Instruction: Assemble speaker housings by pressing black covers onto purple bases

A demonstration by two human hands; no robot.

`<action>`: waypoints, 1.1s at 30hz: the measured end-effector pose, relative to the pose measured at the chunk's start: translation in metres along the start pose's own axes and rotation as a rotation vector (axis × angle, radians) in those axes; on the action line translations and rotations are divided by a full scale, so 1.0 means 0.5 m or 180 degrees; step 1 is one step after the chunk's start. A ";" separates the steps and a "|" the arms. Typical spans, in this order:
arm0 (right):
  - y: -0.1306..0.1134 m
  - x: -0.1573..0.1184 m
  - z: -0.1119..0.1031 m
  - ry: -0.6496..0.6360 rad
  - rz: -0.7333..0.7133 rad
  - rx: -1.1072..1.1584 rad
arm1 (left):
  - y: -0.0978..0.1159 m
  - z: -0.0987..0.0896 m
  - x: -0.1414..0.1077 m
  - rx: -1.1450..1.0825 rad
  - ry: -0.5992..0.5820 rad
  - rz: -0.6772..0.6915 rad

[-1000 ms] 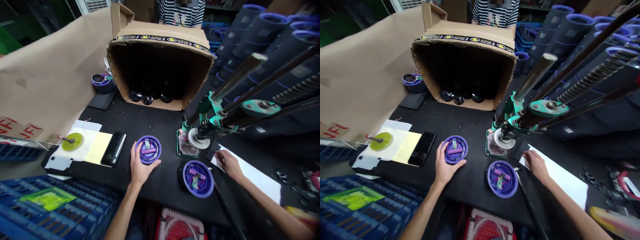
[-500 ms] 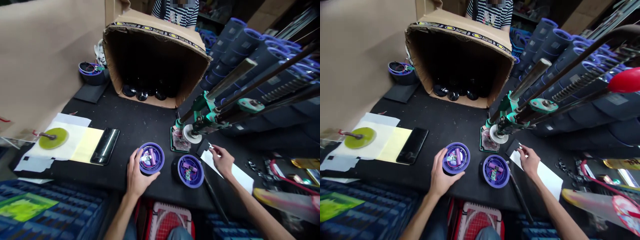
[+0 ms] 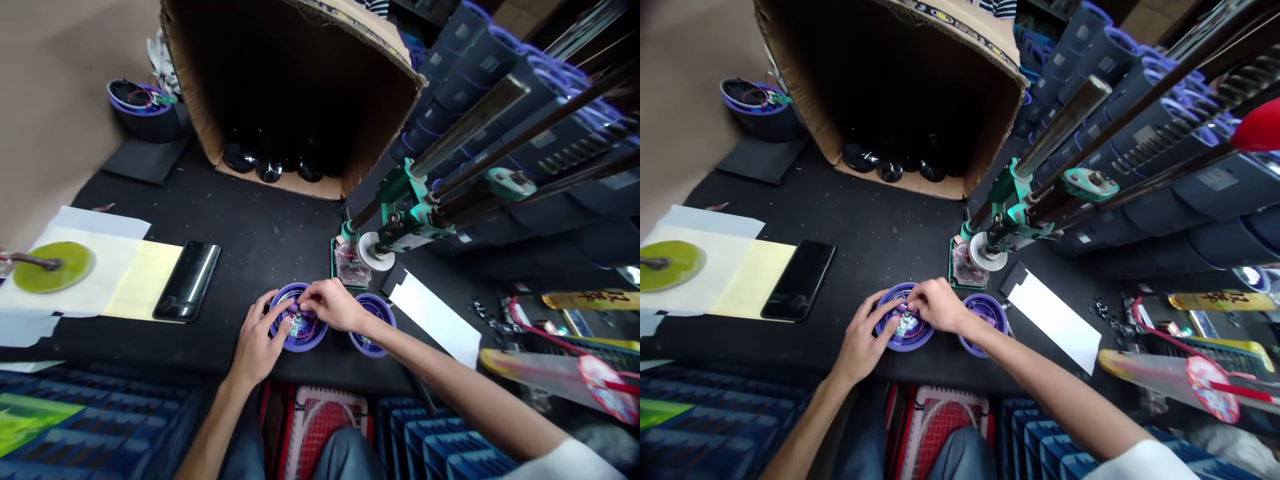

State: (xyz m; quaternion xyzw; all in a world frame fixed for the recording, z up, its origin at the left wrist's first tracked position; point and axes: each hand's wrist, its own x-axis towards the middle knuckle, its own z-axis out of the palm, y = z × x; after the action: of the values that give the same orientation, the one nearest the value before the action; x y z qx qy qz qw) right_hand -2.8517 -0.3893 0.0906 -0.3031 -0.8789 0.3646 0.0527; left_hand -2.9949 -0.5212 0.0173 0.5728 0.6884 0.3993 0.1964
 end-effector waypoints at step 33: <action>-0.008 -0.070 0.013 -0.0802 -0.1494 -0.2519 | 0.001 -0.034 -0.006 -0.0061 -0.0411 -0.0113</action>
State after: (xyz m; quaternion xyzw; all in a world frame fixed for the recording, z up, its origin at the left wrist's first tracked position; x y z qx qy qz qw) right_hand -2.8273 -0.4155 0.0929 -0.0467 -0.9945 0.0141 -0.0929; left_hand -3.0061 -0.5294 0.0271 0.5832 0.6805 0.3645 0.2529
